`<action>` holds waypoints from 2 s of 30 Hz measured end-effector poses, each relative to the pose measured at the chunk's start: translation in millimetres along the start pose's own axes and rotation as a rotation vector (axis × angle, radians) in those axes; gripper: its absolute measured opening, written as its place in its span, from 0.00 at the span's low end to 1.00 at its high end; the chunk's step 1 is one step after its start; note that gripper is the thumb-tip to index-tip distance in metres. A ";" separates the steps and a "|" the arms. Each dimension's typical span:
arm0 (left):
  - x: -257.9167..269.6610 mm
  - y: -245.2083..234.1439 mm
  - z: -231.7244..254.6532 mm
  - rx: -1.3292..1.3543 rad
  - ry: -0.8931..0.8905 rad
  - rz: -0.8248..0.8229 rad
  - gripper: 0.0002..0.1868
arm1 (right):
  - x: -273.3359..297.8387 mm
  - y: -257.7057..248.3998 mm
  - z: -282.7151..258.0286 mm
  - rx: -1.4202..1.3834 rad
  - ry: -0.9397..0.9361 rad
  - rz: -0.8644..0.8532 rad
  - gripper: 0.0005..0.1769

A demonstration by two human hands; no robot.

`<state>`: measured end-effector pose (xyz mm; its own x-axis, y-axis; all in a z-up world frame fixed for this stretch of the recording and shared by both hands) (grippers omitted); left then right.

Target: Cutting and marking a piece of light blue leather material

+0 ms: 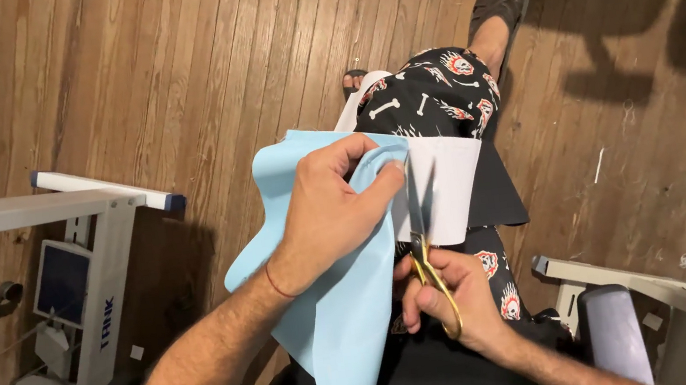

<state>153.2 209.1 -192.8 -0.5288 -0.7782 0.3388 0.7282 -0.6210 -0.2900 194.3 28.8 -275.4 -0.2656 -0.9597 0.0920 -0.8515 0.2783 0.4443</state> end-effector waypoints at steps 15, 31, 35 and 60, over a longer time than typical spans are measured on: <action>0.6 4.3 -4.9 0.032 0.021 -0.032 0.10 | 3.2 1.7 -6.2 0.019 -0.048 0.037 0.36; 6.1 8.0 0.0 -0.010 0.023 -0.023 0.09 | 0.2 -6.3 -1.8 0.034 -0.065 0.116 0.39; 5.8 8.0 0.1 0.026 0.033 -0.023 0.09 | -1.1 -16.4 5.5 -0.009 -0.056 0.207 0.39; -14.5 3.5 -22.1 0.061 -0.045 -0.192 0.04 | -24.5 -1.0 -61.3 0.100 0.321 -0.335 0.27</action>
<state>153.7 216.2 -218.5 -0.6412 -0.6405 0.4226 0.6420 -0.7494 -0.1617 229.4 49.6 -223.4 0.1711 -0.9566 0.2360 -0.9101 -0.0616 0.4099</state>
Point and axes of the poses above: each hand's wrist, its own x-axis away from the middle knuckle, its own y-axis out of the palm, z = x × y, the point moved 10 cm from there along -x, towards the middle knuckle, and after that the axes turned 10 degrees about -y, right-handed, at the moved point
